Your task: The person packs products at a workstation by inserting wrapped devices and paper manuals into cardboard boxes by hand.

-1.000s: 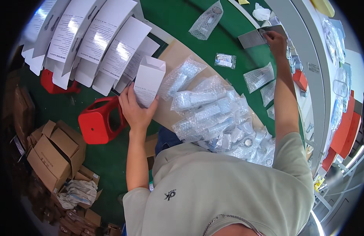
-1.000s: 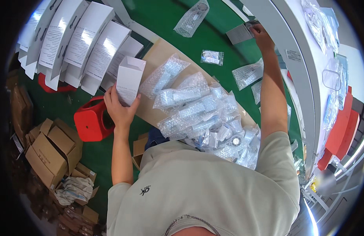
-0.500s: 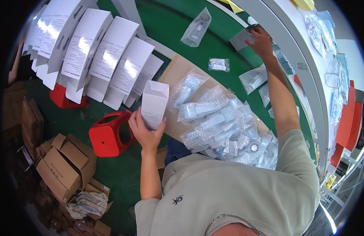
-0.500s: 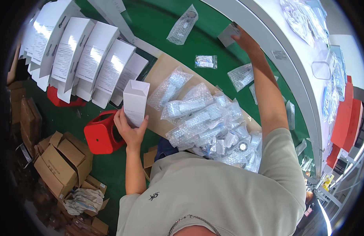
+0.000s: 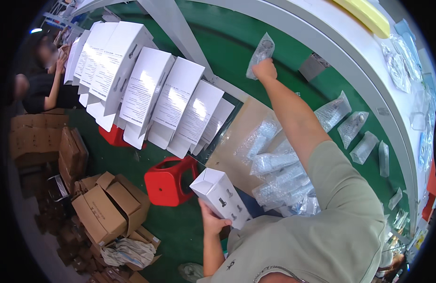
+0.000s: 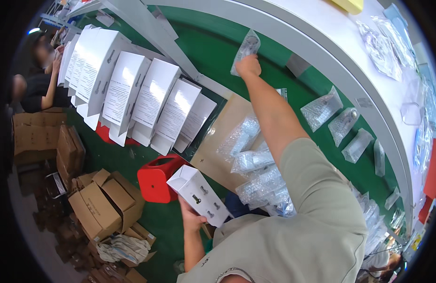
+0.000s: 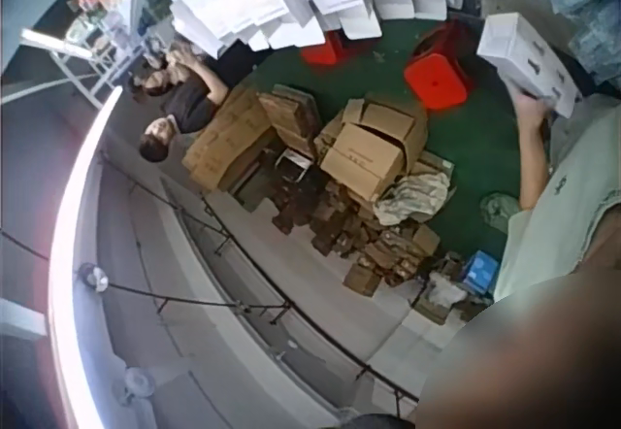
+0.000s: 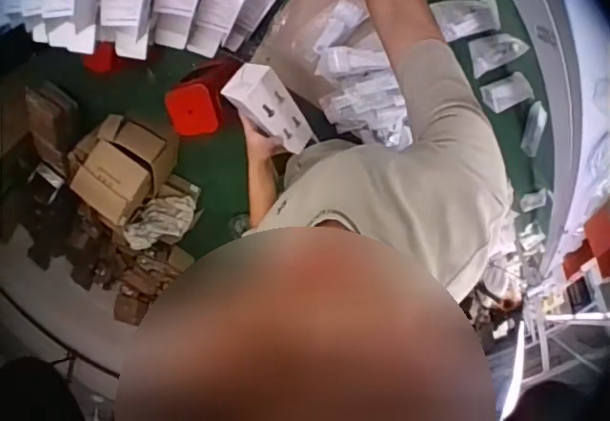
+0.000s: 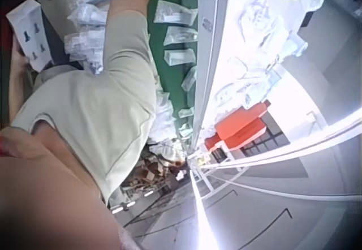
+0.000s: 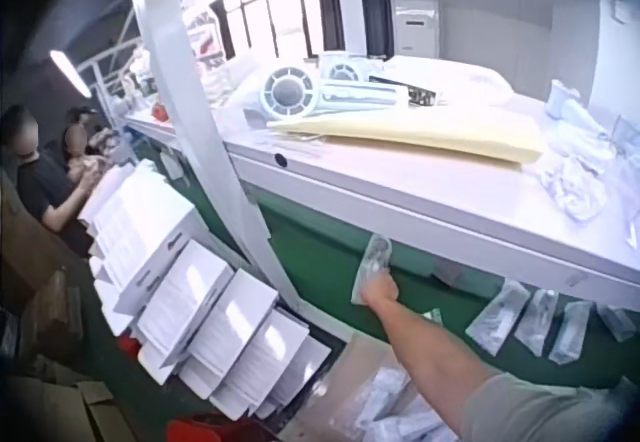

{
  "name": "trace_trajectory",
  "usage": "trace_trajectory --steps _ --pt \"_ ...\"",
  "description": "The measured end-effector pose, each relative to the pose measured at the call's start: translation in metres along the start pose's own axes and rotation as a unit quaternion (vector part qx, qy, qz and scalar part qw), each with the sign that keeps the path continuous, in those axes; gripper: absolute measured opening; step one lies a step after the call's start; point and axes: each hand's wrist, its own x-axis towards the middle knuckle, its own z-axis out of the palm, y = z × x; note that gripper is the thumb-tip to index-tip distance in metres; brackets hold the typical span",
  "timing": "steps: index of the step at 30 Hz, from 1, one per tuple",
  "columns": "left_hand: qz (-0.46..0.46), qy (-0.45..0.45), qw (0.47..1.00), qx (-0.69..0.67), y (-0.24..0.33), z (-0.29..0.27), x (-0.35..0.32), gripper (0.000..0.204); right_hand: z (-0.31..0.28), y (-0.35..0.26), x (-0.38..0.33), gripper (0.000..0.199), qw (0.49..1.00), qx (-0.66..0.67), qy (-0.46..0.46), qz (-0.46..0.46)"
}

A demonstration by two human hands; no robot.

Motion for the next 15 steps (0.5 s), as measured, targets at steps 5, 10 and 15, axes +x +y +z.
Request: trace_trajectory --steps 5,10,15 --pt "-0.175 0.044 0.97 -0.165 -0.013 0.027 0.013 0.063 -0.056 0.08 -0.024 0.056 0.974 0.19 -0.114 -0.036" --pt "-0.165 0.052 0.934 -0.312 0.008 0.108 0.091 0.057 -0.201 0.127 -0.261 0.048 0.934 0.292 0.02 -0.204" --pt "-0.226 0.008 0.919 -0.324 -0.009 0.162 0.102 0.053 -0.242 0.173 -0.396 0.05 0.946 0.27 0.074 -0.165"
